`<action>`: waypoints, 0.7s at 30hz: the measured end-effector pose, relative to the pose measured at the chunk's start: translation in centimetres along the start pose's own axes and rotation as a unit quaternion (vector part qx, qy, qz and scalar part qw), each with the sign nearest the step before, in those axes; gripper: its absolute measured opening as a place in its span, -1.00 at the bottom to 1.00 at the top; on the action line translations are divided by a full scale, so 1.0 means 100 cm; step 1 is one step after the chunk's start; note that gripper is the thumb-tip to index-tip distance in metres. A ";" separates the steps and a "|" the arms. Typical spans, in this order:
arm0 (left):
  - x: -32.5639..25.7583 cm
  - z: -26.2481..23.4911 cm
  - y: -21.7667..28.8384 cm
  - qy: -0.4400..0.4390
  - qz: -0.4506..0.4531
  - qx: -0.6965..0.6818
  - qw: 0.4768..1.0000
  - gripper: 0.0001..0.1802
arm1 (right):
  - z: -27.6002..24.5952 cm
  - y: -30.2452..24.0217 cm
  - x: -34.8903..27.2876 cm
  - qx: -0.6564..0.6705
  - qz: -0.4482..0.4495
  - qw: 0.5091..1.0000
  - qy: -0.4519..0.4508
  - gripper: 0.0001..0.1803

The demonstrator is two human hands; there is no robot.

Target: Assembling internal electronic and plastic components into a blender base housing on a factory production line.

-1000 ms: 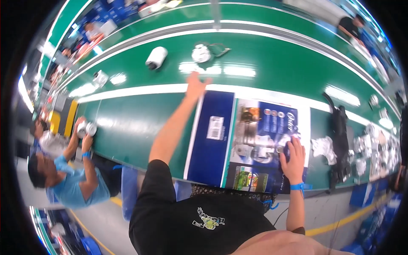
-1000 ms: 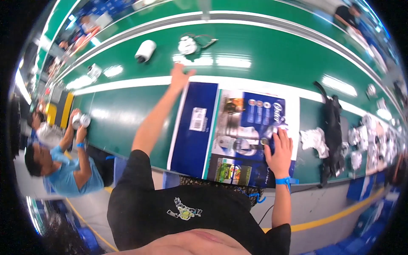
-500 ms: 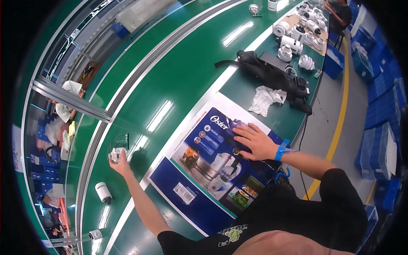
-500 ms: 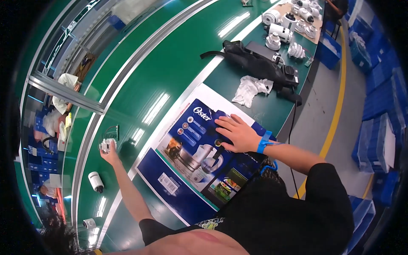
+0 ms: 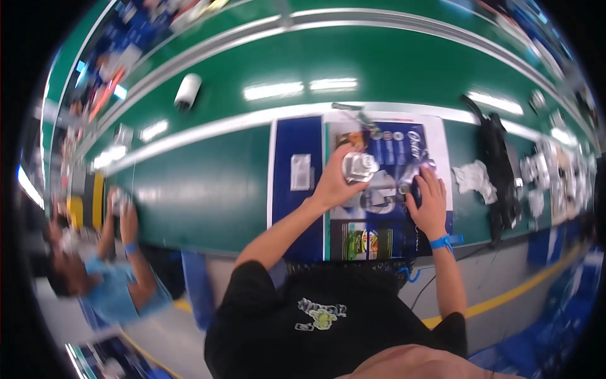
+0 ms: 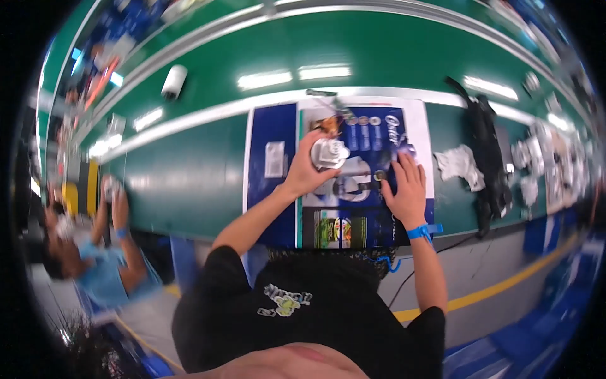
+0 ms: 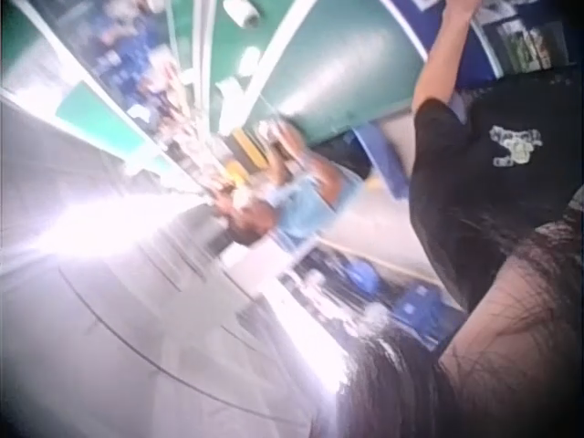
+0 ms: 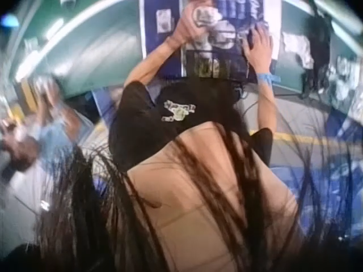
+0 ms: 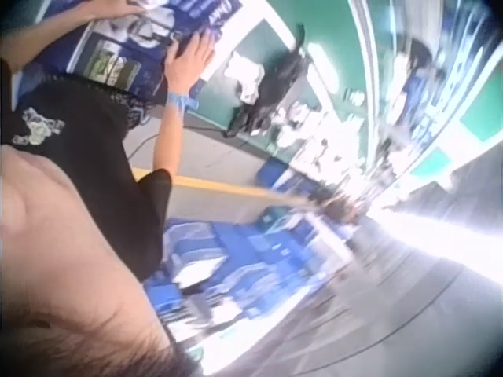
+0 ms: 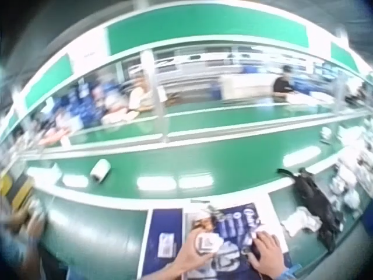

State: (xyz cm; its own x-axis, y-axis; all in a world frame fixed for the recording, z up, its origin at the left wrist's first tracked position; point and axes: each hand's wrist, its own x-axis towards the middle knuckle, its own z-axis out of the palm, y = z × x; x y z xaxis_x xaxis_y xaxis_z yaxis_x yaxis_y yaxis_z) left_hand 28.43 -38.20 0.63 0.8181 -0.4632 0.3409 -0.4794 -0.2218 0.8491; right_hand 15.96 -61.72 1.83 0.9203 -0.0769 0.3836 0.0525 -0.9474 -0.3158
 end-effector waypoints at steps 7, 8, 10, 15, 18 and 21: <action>-0.059 -0.056 0.034 0.056 0.017 0.178 0.982 0.02 | 0.012 0.002 0.001 -0.002 -0.050 0.998 -0.022 -0.55; -0.080 -0.072 0.043 0.109 0.018 0.169 0.979 -0.13 | 0.013 0.002 0.002 0.003 -0.059 0.998 -0.028 -0.56; -0.129 -0.103 0.047 0.270 0.036 0.196 0.942 -0.47 | 0.014 0.008 0.003 0.018 -0.069 0.997 -0.029 -0.57; -0.291 -0.229 -0.043 0.770 -0.134 0.154 0.604 -0.91 | 0.008 0.020 0.006 0.002 -0.099 0.995 -0.027 -0.59; -0.455 -0.240 -0.135 0.698 -0.407 0.302 0.505 -0.75 | 0.019 0.018 0.011 0.009 -0.110 0.993 -0.036 -0.57; -0.489 -0.190 -0.162 0.297 -0.710 0.018 0.638 -0.41 | 0.017 0.029 0.006 -0.012 -0.100 0.994 -0.052 -0.57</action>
State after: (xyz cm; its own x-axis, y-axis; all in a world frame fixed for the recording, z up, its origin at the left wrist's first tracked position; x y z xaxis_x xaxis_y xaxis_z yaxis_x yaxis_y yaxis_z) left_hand 2.24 4.30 -22.12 0.4056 0.6319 -0.6604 0.8817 -0.0801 0.4649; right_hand 17.34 -64.02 -0.36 0.9278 0.1450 0.3437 0.2299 -0.9478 -0.2209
